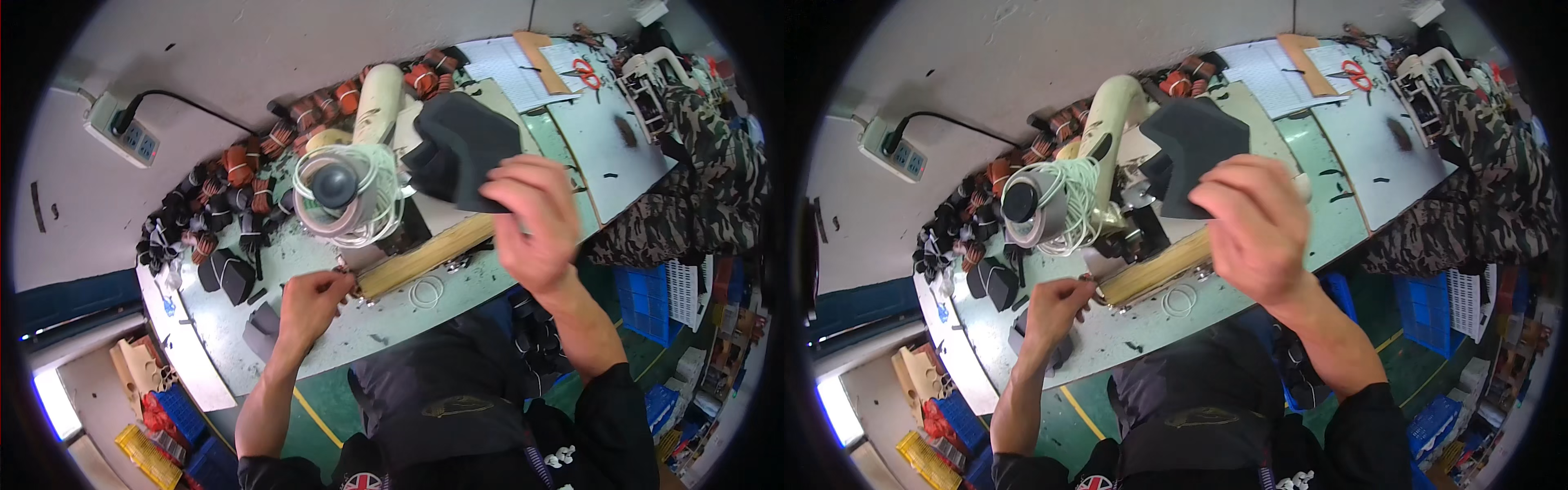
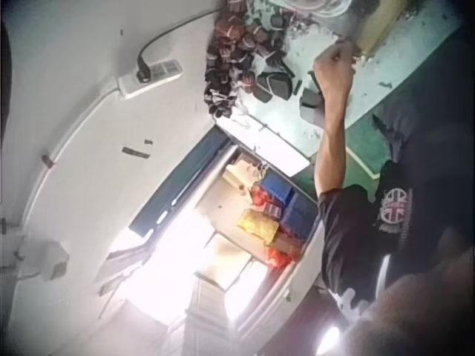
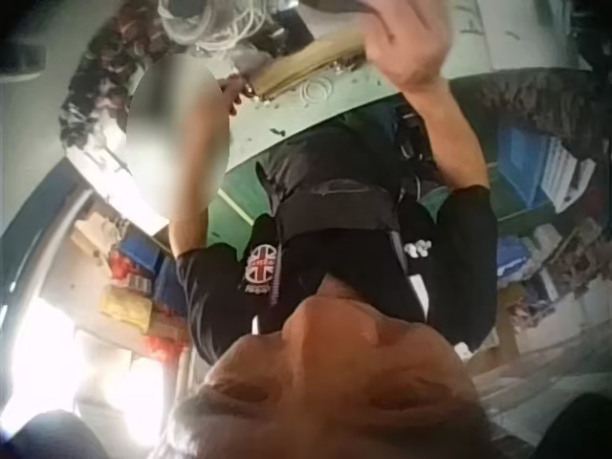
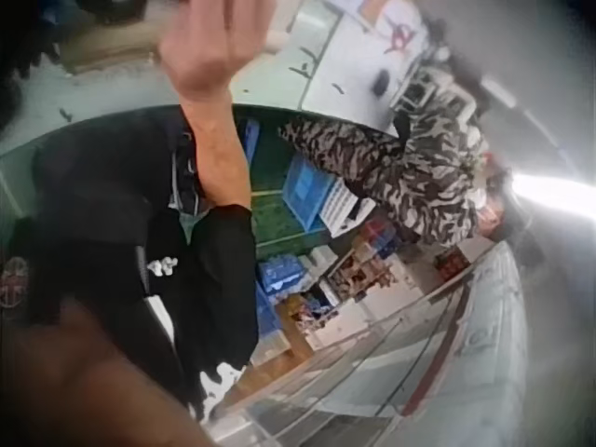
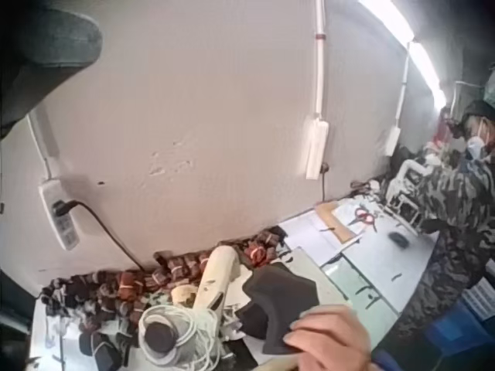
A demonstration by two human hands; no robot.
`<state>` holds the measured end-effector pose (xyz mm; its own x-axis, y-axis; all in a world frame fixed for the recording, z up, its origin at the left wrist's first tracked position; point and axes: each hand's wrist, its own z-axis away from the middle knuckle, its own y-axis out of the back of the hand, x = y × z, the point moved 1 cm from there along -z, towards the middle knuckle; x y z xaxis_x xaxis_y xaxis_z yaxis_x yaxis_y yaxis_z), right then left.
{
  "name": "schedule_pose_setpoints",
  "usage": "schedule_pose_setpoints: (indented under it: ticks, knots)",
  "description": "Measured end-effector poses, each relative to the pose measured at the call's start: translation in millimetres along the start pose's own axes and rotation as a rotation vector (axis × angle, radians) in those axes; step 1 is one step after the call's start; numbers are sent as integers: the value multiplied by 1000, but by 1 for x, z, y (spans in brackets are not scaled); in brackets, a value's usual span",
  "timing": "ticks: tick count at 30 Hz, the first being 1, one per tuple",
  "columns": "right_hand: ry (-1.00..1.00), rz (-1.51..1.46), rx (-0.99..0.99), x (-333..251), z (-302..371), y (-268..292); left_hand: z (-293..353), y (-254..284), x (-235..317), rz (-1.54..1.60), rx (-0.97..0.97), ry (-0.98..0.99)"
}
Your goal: The person feeds the edges of leather pieces through a skiving machine and stacks the processed pieces on the workbench by hand.
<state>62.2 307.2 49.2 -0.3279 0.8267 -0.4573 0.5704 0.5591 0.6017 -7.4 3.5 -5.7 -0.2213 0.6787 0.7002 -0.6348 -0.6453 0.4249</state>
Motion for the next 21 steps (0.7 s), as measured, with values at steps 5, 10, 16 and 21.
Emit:
schedule_pose_setpoints:
  ticks: [5,10,16,21]
  knots:
    - [-111,181,-188,7,9,-29,37,-5,-25,-13,24,177]
    - [-135,282,-343,12,-9,-67,65,14,-79,145,161,272]
    - [-34,357,-490,69,4,-30,90,41,-175,60,481,388]
    - [-63,192,-182,21,5,-18,103,49,-244,-145,690,474]
